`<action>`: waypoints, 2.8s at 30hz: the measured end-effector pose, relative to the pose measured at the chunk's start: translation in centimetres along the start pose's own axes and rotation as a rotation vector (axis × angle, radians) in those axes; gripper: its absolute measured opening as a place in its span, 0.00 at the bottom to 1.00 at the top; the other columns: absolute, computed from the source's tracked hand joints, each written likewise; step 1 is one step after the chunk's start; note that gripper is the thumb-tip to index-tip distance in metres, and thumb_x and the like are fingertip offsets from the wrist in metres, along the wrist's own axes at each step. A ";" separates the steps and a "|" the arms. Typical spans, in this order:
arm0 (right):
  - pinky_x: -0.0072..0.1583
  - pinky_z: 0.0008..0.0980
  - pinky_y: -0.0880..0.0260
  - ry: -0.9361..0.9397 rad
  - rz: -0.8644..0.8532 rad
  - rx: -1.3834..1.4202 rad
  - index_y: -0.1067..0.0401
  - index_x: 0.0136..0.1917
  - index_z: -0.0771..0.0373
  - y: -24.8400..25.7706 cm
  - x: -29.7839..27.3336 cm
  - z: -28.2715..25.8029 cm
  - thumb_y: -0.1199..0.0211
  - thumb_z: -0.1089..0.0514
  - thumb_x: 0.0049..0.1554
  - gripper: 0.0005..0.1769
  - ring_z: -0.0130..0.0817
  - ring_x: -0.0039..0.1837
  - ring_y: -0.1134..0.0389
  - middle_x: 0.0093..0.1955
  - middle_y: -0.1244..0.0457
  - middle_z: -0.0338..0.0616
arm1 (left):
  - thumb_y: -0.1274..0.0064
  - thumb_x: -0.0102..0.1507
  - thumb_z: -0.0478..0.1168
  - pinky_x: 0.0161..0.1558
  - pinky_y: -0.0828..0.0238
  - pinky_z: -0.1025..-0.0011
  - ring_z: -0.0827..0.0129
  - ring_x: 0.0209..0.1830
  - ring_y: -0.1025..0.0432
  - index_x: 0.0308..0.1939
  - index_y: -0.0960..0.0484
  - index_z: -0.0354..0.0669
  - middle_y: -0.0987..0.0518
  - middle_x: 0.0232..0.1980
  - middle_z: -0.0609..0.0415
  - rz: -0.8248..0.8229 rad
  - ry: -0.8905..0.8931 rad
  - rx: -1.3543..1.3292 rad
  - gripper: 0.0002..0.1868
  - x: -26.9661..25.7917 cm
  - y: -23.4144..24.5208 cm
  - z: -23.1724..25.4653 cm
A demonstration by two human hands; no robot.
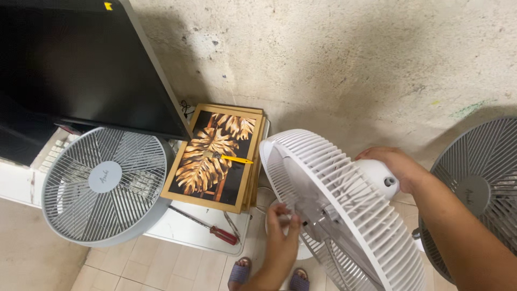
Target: The person assembles a white electric fan by hand. They attach the fan blades to the motor hub, secure the central cap, and then fit the front grille onto the fan head.
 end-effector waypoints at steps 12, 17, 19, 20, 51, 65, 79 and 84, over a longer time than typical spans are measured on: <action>0.43 0.43 0.24 0.000 0.022 0.018 0.24 0.55 0.70 -0.3 -0.8 -0.1 0.42 0.56 0.57 0.18 0.45 0.43 0.26 0.46 0.28 0.57 | 0.38 0.59 0.45 0.25 0.17 0.65 0.56 0.51 0.20 0.68 0.48 0.43 0.36 0.61 0.46 -0.088 0.371 -0.281 0.41 -1.6 -0.5 2.9; 0.43 0.42 0.24 -0.012 0.033 0.002 0.24 0.56 0.70 -0.2 -0.5 0.2 0.43 0.58 0.57 0.18 0.44 0.42 0.25 0.47 0.28 0.58 | 0.38 0.57 0.45 0.20 0.25 0.68 0.60 0.45 0.22 0.67 0.44 0.44 0.35 0.61 0.49 -0.064 0.332 -0.211 0.40 -2.8 1.3 2.0; 0.42 0.44 0.24 -0.033 0.042 0.030 0.25 0.56 0.71 0.2 -0.3 0.3 0.43 0.56 0.58 0.19 0.45 0.42 0.26 0.47 0.29 0.59 | 0.41 0.58 0.49 0.21 0.28 0.68 0.62 0.43 0.24 0.67 0.43 0.45 0.33 0.60 0.51 -0.019 0.362 -0.183 0.38 -3.2 2.3 1.2; 0.42 0.44 0.25 -0.045 0.046 0.043 0.25 0.56 0.72 0.4 -0.3 0.5 0.43 0.55 0.59 0.19 0.45 0.41 0.26 0.46 0.29 0.60 | 0.45 0.60 0.53 0.22 0.30 0.68 0.63 0.42 0.25 0.67 0.41 0.46 0.31 0.59 0.52 -0.006 0.392 -0.202 0.36 -3.5 2.9 0.8; 0.41 0.43 0.25 0.053 0.072 -0.025 0.23 0.57 0.66 0.1 -1.3 1.0 0.42 0.53 0.59 0.18 0.43 0.41 0.27 0.46 0.28 0.54 | 0.46 0.62 0.35 0.45 0.18 0.59 0.57 0.59 0.24 0.75 0.48 0.59 0.32 0.72 0.51 -0.376 0.328 -0.457 0.41 -2.3 2.9 2.6; 0.42 0.48 0.26 0.019 0.075 -0.097 0.22 0.55 0.64 0.2 -1.7 0.7 0.42 0.51 0.58 0.19 0.47 0.40 0.27 0.45 0.29 0.55 | 0.37 0.57 0.33 0.40 0.16 0.61 0.58 0.54 0.23 0.73 0.46 0.54 0.38 0.75 0.51 -0.253 0.221 -0.242 0.45 -2.0 2.1 3.1; 0.42 0.53 0.25 0.058 0.009 -0.096 0.22 0.54 0.63 0.1 -2.0 0.9 0.45 0.51 0.57 0.20 0.47 0.41 0.27 0.46 0.29 0.54 | 0.38 0.59 0.48 0.33 0.16 0.63 0.52 0.45 0.22 0.72 0.48 0.47 0.34 0.66 0.39 -0.220 0.375 -0.166 0.44 -0.9 -1.4 4.1; 0.41 0.52 0.25 0.094 -0.031 -0.053 0.22 0.54 0.65 1.0 -0.8 1.6 0.45 0.51 0.57 0.20 0.46 0.41 0.26 0.47 0.29 0.54 | 0.37 0.58 0.50 0.35 0.17 0.61 0.51 0.47 0.24 0.72 0.48 0.50 0.37 0.67 0.39 -0.209 0.367 -0.178 0.45 -0.7 -1.6 3.9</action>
Point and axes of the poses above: each hand's wrist, its own x-axis towards the middle knuckle, its own y-axis out of the back of the hand, z = x × y, the point moved 3 cm from there along x, towards the middle knuckle
